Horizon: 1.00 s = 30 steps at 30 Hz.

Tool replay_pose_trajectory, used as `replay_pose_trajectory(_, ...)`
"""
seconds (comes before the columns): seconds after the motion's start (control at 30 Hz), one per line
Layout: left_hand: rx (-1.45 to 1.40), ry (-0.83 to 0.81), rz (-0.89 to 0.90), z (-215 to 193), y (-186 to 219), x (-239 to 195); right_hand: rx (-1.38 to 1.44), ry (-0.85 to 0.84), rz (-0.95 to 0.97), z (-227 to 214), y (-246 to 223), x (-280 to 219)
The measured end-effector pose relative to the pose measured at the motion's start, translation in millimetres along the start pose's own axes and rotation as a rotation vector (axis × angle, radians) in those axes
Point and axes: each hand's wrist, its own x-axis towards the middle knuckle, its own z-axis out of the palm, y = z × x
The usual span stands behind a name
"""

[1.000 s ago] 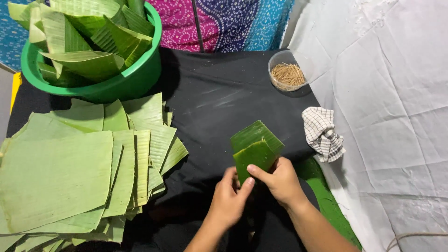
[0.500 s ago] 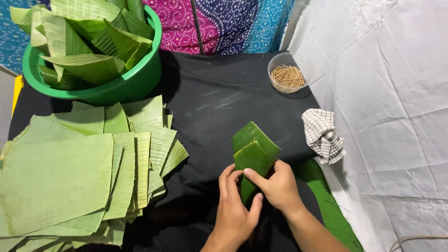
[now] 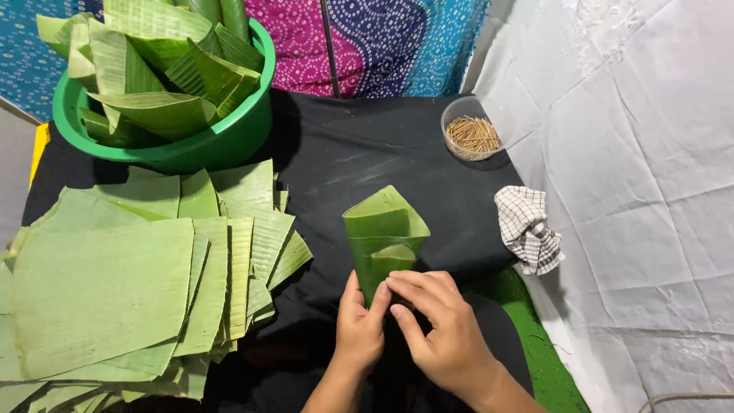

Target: Wiping banana leaves with a cloth and folding them into cone shapes for food packaging.

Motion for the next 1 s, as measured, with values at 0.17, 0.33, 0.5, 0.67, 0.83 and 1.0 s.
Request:
replay_pose_trajectory(0.17, -0.295, 0.004, -0.084, -1, -14, -9, 0.036, 0.096, 0.098, 6, 14, -6)
replay_pose_trajectory(0.33, -0.163, -0.153, -0.105, -3, -20, -12, 0.316, 0.080, 0.287, 5, 39, -3)
replay_pose_trajectory(0.5, -0.067, -0.148, -0.175, -4, -23, -13, 0.186, 0.021, 0.353, -5, 41, -1)
replay_pose_trajectory(0.67, 0.074, -0.154, -0.210, -4, -16, -12, 0.200, 0.021, 0.345, -10, 43, -2)
replay_pose_trajectory(0.83, 0.063, -0.102, -0.258, -9, -31, -7, 0.167, -0.004, 0.372, -5, 61, -6)
replay_pose_trajectory(1.0, -0.027, -0.110, -0.291, -12, -50, 4, 0.222, -0.032, 0.417, -7, 76, 0)
